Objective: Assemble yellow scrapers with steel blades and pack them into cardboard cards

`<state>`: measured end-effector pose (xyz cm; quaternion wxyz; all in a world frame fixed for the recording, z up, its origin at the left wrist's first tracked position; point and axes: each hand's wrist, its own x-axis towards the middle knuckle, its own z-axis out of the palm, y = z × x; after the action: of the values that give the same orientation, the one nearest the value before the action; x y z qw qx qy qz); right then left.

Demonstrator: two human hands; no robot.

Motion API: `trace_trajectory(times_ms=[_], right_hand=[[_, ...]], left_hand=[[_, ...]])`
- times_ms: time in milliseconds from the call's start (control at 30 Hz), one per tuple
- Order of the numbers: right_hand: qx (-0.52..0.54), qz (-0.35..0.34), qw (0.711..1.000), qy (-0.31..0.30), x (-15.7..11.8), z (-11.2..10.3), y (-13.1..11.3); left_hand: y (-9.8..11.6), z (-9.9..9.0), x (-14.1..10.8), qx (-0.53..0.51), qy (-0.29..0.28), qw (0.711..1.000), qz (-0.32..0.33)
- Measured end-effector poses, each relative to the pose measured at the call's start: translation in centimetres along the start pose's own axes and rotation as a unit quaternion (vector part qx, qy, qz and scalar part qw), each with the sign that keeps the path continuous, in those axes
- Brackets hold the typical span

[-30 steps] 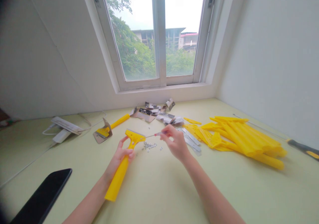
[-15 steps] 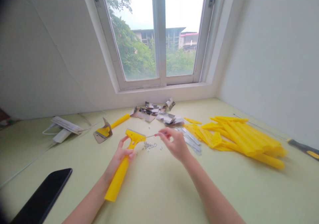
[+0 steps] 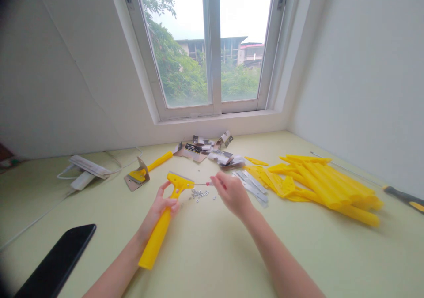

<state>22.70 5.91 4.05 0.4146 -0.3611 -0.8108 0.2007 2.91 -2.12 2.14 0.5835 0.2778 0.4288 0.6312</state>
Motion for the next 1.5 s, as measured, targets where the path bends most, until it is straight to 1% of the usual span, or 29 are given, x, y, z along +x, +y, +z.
trace_trajectory(times_ms=[233, 400, 500, 633, 700, 800, 900, 1000, 1100, 1233, 1333, 1433, 1500], right_hand=[[0.035, 0.024, 0.998, -0.041, -0.2, 0.5, -0.4], [0.05, 0.012, 0.998, -0.043, -0.1, 0.4, -0.1], [0.027, 0.011, 0.999, -0.034, 0.0, 0.3, 0.2], [-0.032, 0.025, 0.999, -0.014, -0.1, 0.4, 0.0], [-0.049, 0.038, 0.998, -0.021, -0.1, 0.3, -0.3], [-0.015, 0.048, 0.998, -0.041, -0.1, 0.1, -0.7], [0.018, 0.032, 0.998, -0.046, -0.1, -0.1, -0.8], [0.03, 0.017, 0.999, -0.041, 0.0, -0.2, -0.7], [0.033, 0.011, 0.999, -0.02, 0.0, -0.2, -0.5], [-0.011, 0.013, 1.0, 0.006, 0.0, 0.0, -0.4], [-0.04, 0.031, 0.999, -0.007, -0.1, 0.2, -0.5], [-0.018, 0.042, 0.998, -0.031, -0.1, 0.1, -0.6], [0.003, 0.029, 0.999, -0.044, -0.2, -0.1, -0.7]], left_hand=[[-0.1, -0.2, 0.2, -0.002, -0.003, 1.0, 0.002], [-0.1, -0.2, 0.1, -0.002, -0.014, 1.0, -0.003], [-0.1, -0.1, 0.0, -0.003, -0.015, 1.0, -0.002], [-0.1, 0.0, 0.0, 0.004, -0.017, 1.0, -0.003], [-0.1, -0.1, 0.0, 0.007, -0.02, 1.0, -0.002], [-0.1, -0.3, 0.1, 0.009, -0.021, 1.0, -0.002], [-0.2, -0.4, 0.2, 0.003, -0.026, 1.0, 0.0], [-0.2, -0.3, 0.1, -0.002, -0.03, 1.0, 0.001], [-0.1, -0.1, 0.0, -0.002, -0.029, 1.0, -0.003], [0.0, 0.0, -0.1, -0.003, -0.031, 0.999, -0.009], [0.0, -0.1, -0.1, -0.001, -0.036, 0.999, -0.01], [0.0, -0.1, -0.1, 0.005, -0.038, 0.999, -0.008], [0.0, -0.1, -0.1, 0.006, -0.037, 0.999, -0.006]])
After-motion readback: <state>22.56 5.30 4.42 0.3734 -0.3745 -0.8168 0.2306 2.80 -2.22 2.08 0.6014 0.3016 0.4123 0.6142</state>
